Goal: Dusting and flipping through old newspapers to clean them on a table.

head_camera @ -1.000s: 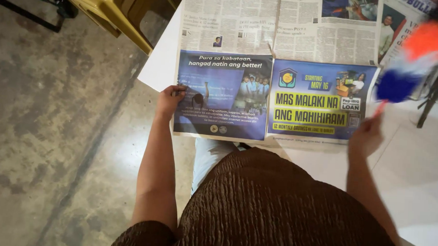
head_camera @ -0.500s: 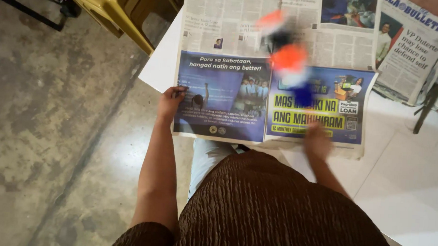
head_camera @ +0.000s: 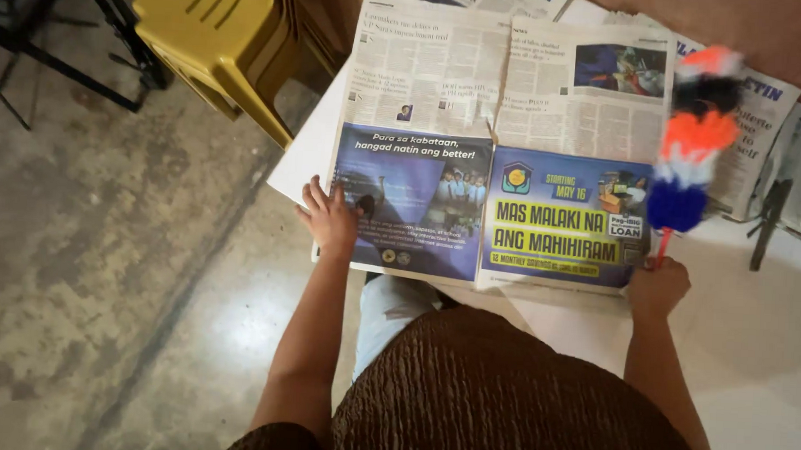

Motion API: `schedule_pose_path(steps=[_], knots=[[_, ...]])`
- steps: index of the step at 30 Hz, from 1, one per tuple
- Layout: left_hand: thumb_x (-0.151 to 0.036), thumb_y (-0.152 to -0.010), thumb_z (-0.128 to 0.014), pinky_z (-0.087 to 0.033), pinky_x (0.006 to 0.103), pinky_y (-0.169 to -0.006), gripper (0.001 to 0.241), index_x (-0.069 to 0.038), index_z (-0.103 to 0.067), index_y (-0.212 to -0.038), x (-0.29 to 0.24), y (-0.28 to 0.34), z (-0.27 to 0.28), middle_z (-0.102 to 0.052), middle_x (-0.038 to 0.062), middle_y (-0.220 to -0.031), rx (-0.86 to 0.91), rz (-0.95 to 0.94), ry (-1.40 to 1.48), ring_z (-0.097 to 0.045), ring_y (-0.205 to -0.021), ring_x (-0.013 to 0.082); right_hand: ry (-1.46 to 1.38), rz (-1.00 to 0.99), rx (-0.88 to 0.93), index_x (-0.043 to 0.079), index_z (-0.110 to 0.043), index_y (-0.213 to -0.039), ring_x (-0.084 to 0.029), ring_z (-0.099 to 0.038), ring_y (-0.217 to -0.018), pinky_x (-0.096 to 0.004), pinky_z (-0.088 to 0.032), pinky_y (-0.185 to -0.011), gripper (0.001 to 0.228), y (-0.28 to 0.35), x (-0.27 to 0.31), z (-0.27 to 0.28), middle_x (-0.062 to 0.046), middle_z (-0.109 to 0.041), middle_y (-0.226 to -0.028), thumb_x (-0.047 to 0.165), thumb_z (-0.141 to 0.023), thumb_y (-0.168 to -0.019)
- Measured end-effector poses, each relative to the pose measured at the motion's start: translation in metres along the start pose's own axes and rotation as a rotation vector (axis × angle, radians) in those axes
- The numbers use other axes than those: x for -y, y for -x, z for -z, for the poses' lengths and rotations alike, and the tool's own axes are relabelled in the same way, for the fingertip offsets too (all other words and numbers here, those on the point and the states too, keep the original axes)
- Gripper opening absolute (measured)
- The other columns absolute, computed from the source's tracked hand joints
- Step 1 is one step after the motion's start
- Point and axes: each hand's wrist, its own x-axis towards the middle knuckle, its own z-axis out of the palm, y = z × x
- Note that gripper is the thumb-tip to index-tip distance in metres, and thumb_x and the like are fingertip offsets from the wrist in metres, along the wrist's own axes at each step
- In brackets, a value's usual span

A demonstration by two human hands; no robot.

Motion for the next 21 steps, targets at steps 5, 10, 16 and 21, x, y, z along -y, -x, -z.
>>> schedule_pose_path(steps=[5, 10, 16, 21], knots=[[-0.023, -0.078, -0.079, -0.032, 0.0622, -0.107, 0.064, -0.013, -0.06, -0.138, -0.033, 0.01, 0.011, -0.042, 0.021, -0.146, -0.097, -0.161, 0.357, -0.039, -0.134, 0.0404, 0.269, -0.176, 0.138, -0.001, -0.072, -0.086, -0.034, -0.061, -0.062, -0.042, -0.051, -0.062, 0.027, -0.014, 0.034, 0.027, -0.018, -0.069, -0.076, 0.024, -0.07, -0.096], [-0.025, -0.085, -0.079, -0.05, 0.0456, -0.101, 0.044, -0.012, -0.069, -0.126, -0.087, 0.031, 0.068, -0.057, 0.017, -0.132, 0.52, -0.333, 0.729, -0.06, -0.114, 0.035, 0.278, -0.176, 0.176, 0.007, -0.075, -0.089, -0.021, -0.054, -0.052, -0.035, -0.045, -0.053, 0.028, -0.019, 0.047, 0.054, -0.007, -0.067, -0.068, 0.029, -0.074, -0.106], [-0.033, -0.099, -0.058, -0.064, 0.0385, -0.09, 0.036, -0.004, -0.068, -0.119, -0.159, 0.045, 0.145, -0.074, 0.016, -0.116, 0.766, -0.636, 1.066, -0.075, -0.098, 0.0282, -0.149, -0.042, 0.238, -0.005, -0.076, -0.102, -0.026, -0.054, -0.062, -0.037, -0.047, -0.067, 0.018, -0.01, 0.179, 0.113, -0.015, -0.066, -0.075, 0.012, -0.071, -0.098], [-0.02, -0.085, -0.08, -0.057, 0.0611, -0.09, 0.072, -0.005, -0.043, -0.146, -0.191, 0.076, 0.196, -0.061, 0.033, -0.128, 0.827, -0.831, 1.325, -0.064, -0.113, 0.0548, -0.708, 0.092, 0.312, 0.005, -0.065, -0.079, -0.017, -0.055, -0.069, -0.032, -0.048, -0.064, 0.015, 0.031, 0.247, 0.09, -0.006, -0.053, -0.062, 0.005, -0.08, -0.078]])
